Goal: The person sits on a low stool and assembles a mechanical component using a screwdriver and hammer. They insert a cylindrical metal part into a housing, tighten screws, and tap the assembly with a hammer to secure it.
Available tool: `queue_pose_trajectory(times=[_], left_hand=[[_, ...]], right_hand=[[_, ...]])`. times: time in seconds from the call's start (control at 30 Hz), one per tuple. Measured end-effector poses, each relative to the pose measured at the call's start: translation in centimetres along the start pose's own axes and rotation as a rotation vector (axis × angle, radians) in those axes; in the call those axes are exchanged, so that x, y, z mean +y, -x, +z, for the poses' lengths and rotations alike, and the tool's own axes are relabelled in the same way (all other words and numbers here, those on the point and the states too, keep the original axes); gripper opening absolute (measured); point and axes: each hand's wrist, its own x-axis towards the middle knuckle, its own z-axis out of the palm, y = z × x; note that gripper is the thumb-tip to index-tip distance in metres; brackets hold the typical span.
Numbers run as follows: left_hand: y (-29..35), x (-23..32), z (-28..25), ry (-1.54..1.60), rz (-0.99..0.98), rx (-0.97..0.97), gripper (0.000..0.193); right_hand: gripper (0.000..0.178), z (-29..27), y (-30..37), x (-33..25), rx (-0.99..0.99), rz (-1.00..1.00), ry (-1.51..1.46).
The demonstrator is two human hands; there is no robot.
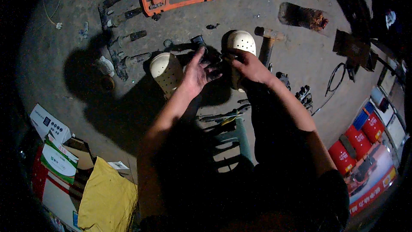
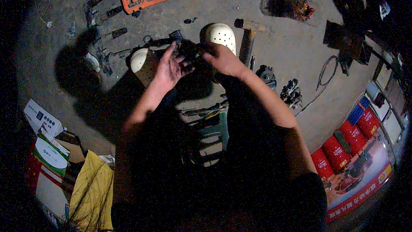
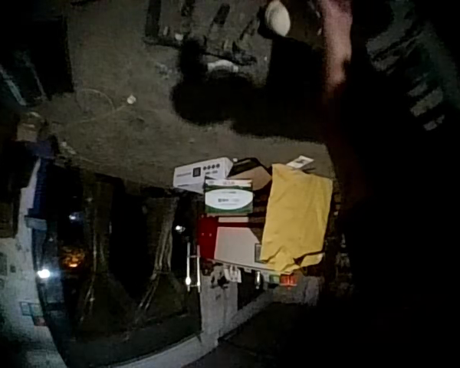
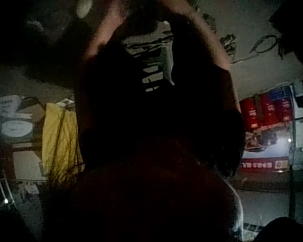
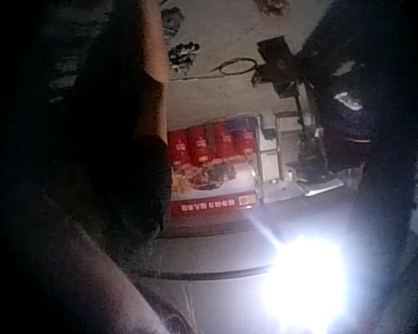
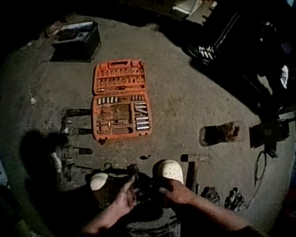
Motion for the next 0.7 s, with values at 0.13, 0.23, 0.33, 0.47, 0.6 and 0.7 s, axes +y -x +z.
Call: queue_pose_trajectory(times=[0.13,0.23,0.33,0.47,0.6,0.7], left_hand=[[-0.2,0.3,-0.2,0.120,-0.012,0.023,0.030],[-0.4,0.0,-1.1,0.126,-0.038,0.038,0.021],[-0.6,-0.5,-2.0,0.122,-0.078,0.093,0.013],[-0.7,-0.9,-2.3,-0.037,-0.050,0.149,0.013],[-0.6,-0.8,-1.9,-0.229,0.011,0.174,0.016],[-0.6,-0.8,-1.4,-0.376,0.044,0.194,0.017]], right_hand=[[0.037,0.0,0.2,-0.3,0.012,0.001,0.055],[0.036,0.0,0.4,-0.6,-0.001,-0.004,0.052],[0.035,0.0,0.8,-1.1,-0.016,0.105,-0.048],[0.038,0.1,1.2,-1.7,0.007,0.075,-0.019],[0.039,0.0,1.0,-1.9,-0.031,0.140,0.004],[0.040,0.1,1.0,-1.9,-0.050,0.185,0.001]])
